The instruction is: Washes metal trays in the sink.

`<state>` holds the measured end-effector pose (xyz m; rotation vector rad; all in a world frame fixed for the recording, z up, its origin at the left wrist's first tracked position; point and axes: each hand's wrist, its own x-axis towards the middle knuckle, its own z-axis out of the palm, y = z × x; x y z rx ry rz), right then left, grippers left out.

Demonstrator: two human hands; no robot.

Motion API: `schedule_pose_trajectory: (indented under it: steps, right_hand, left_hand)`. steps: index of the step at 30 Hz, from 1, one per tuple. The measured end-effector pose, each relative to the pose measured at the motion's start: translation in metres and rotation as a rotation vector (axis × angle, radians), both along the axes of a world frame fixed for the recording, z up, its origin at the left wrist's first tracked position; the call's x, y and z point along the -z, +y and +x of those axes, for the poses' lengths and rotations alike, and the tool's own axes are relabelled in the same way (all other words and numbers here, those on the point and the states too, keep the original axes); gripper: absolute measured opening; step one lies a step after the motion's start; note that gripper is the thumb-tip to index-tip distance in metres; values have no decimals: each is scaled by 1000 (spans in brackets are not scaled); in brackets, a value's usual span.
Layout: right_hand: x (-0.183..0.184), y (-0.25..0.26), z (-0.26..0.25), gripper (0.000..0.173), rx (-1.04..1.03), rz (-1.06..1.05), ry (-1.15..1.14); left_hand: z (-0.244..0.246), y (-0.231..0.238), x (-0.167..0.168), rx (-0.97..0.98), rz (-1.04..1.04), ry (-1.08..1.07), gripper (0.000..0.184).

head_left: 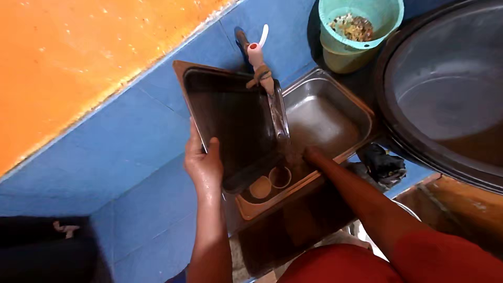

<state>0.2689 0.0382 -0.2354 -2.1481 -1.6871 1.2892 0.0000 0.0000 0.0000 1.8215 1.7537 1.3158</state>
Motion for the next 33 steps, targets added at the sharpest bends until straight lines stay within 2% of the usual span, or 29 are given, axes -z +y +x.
schedule_pose_trajectory:
  steps: [2,4,6,10,12,14,16,18,20,23,26,29,31,33]
  right_hand:
    - [-13,-1,0,39,43,18,-6]
    - [-23,-2,0,51,134,44,36]
    - [-32,-6,-1,55,207,136,98]
    - [-56,-29,-30,37,208,608,333]
    - [-73,-37,-60,32,132,753,421]
    - [-88,-41,-85,32,-89,703,484]
    - [-90,-44,-94,39,-368,536,539]
    - [-72,-44,-79,45,-531,386,490]
    - [-35,-34,-43,46,-583,366,303]
    - [18,-5,36,50,-502,286,-20]
    - [21,25,87,59,-397,51,-232]
    - [-9,25,64,54,-232,-75,-341]
    - [-17,15,30,49,-36,-5,-251]
    - [-19,12,-4,57,-4,77,-124]
  left_hand:
    - [-4,-1,3,23,60,42,56]
    - [-6,0,7,47,144,79,54]
    - [-8,2,12,50,177,49,52]
    - [3,6,29,14,57,-187,56]
    - [14,10,50,12,-17,-268,56]
    - [26,17,75,0,-128,-320,56]
    - [36,31,101,-20,-196,-382,56]
    - [36,40,123,-36,-285,-414,55]
    - [32,44,143,-64,-340,-436,55]
    - [23,45,164,-114,-383,-440,57]
    - [22,45,174,-157,-428,-488,54]
    - [26,49,181,-128,-535,-409,56]
    - [28,58,174,-120,-633,-219,58]
    - [28,70,153,-110,-590,5,67]
